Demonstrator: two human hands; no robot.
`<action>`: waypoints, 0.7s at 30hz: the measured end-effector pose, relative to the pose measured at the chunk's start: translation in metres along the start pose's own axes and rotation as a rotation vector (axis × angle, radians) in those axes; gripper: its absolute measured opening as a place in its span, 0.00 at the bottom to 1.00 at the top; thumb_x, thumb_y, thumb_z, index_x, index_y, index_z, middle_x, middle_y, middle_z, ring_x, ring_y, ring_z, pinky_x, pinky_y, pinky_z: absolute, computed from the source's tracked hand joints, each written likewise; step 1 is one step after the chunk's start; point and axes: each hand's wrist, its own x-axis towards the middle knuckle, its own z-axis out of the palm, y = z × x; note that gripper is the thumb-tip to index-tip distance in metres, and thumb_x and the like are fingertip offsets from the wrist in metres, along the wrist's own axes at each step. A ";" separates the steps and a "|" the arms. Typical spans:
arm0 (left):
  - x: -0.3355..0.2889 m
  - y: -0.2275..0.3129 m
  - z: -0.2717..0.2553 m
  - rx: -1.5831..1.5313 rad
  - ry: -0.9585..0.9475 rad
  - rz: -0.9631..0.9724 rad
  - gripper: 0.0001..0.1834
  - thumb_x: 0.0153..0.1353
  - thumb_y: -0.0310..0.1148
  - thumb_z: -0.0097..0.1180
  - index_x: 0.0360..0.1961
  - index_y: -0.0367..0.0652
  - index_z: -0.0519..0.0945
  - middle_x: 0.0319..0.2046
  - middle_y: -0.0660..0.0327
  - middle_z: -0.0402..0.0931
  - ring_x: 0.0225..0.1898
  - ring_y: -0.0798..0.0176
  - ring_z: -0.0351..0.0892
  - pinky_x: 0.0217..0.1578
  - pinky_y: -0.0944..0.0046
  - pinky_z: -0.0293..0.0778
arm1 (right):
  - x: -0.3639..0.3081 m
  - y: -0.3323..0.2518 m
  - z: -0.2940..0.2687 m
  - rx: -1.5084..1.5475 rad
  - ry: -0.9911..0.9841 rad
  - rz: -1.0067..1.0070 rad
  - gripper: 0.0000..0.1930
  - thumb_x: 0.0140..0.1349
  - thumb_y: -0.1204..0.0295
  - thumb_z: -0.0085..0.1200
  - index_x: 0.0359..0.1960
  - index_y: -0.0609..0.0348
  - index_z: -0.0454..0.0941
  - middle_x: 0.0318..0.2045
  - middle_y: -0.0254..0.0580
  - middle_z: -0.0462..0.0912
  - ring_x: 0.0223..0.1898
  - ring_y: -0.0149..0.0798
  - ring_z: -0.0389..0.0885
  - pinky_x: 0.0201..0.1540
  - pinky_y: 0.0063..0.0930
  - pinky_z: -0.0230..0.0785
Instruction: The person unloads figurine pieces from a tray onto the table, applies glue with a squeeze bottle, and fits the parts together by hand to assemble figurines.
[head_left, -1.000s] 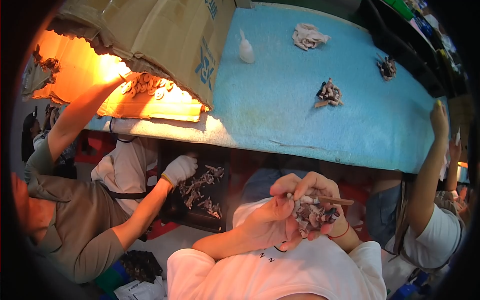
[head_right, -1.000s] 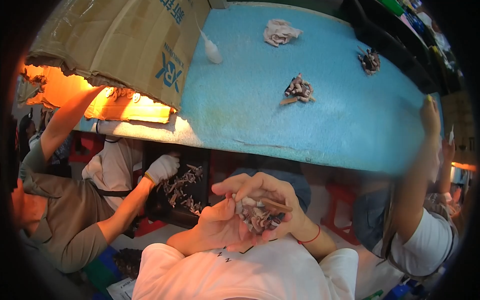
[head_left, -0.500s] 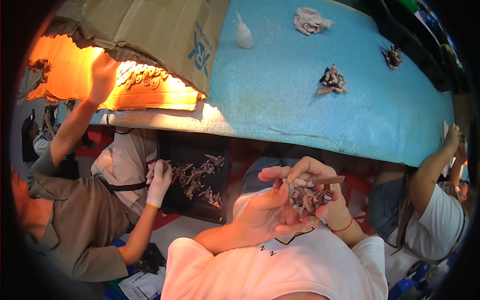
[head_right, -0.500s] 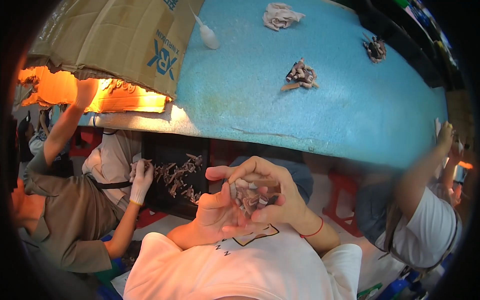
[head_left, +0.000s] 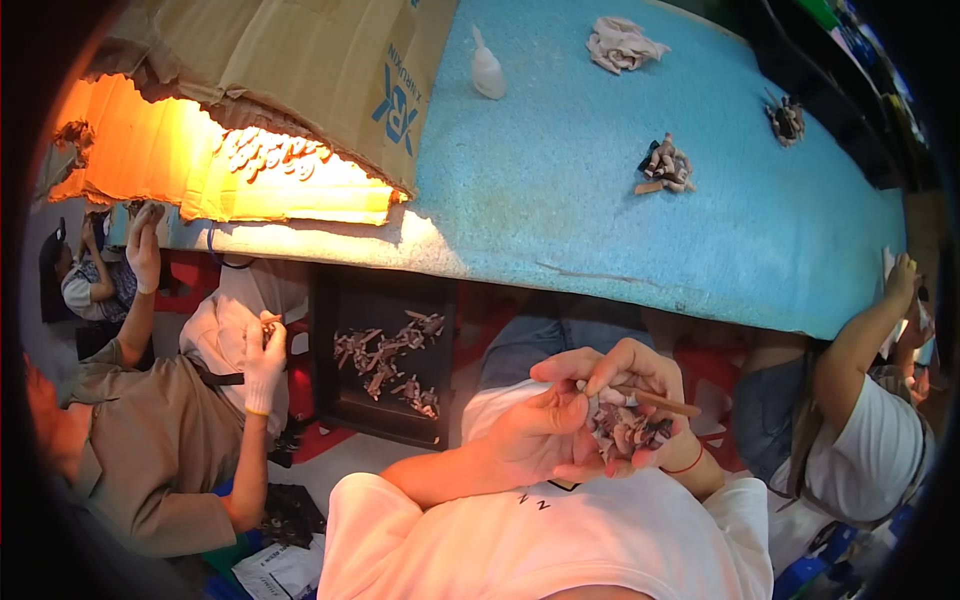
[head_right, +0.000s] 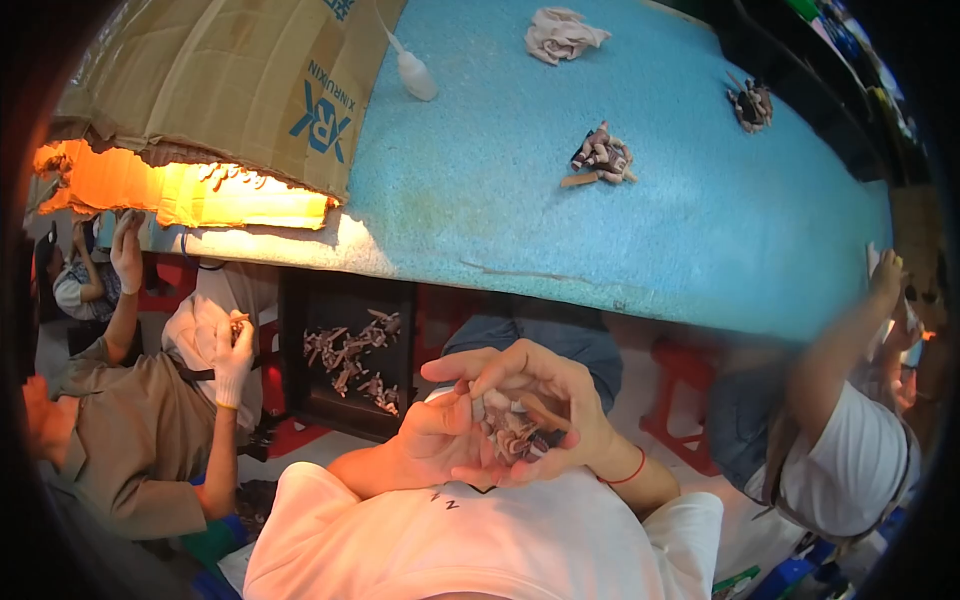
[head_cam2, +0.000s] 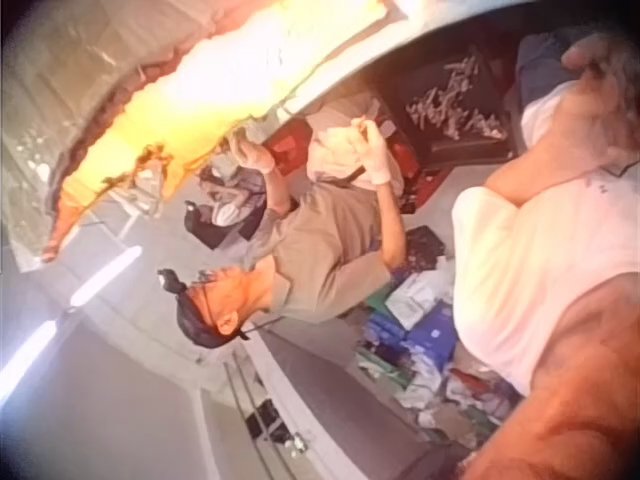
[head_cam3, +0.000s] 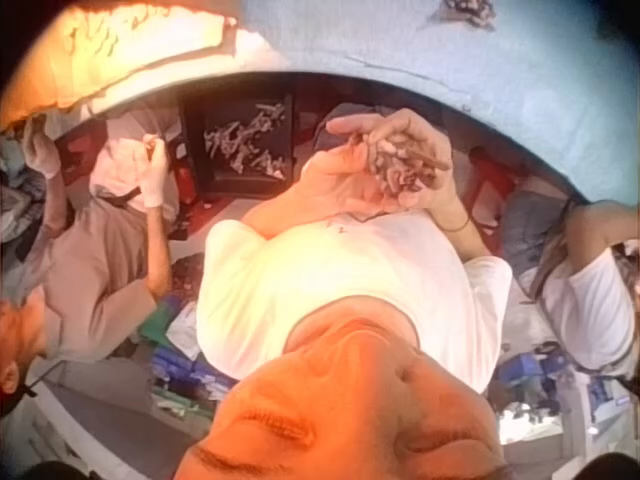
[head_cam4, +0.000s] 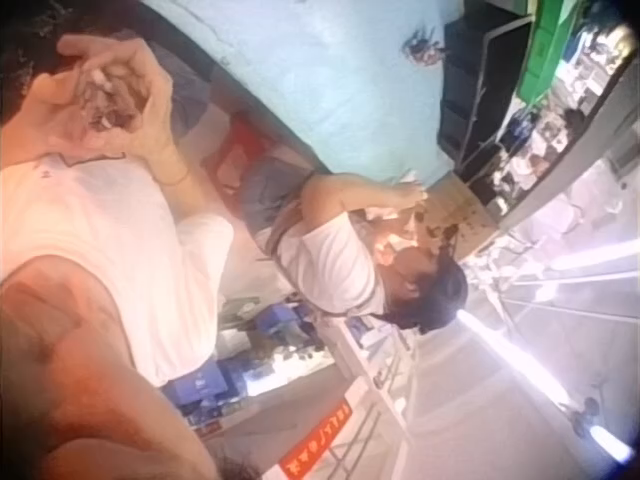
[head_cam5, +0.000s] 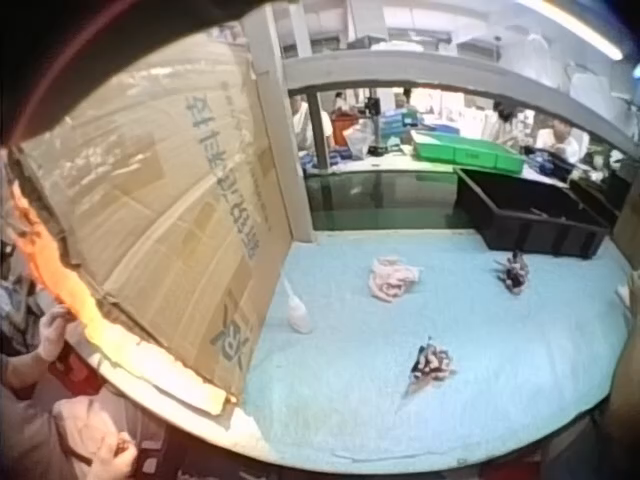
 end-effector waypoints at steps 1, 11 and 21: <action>0.000 -0.002 -0.003 -0.011 -0.049 0.013 0.08 0.58 0.41 0.49 0.39 0.64 0.67 0.48 0.46 0.61 0.33 0.51 0.71 0.12 0.76 0.61 | 0.000 0.002 -0.001 0.005 -0.014 -0.021 0.32 0.38 0.60 0.67 0.40 0.67 0.66 0.49 0.68 0.66 0.52 0.46 0.67 0.53 0.38 0.58; 0.004 0.005 0.002 -0.418 0.119 -0.016 0.24 0.57 0.45 0.49 0.52 0.47 0.61 0.47 0.53 0.64 0.38 0.54 0.68 0.16 0.72 0.65 | -0.003 0.015 -0.008 0.168 0.228 0.075 0.32 0.41 0.56 0.64 0.41 0.66 0.65 0.44 0.57 0.71 0.55 0.49 0.63 0.54 0.35 0.57; 0.005 0.014 0.004 -0.390 0.172 -0.047 0.22 0.60 0.47 0.43 0.49 0.45 0.61 0.48 0.57 0.63 0.40 0.58 0.70 0.15 0.73 0.59 | 0.004 0.014 -0.004 0.070 0.289 0.165 0.36 0.45 0.42 0.54 0.42 0.63 0.61 0.49 0.56 0.67 0.53 0.47 0.65 0.56 0.38 0.57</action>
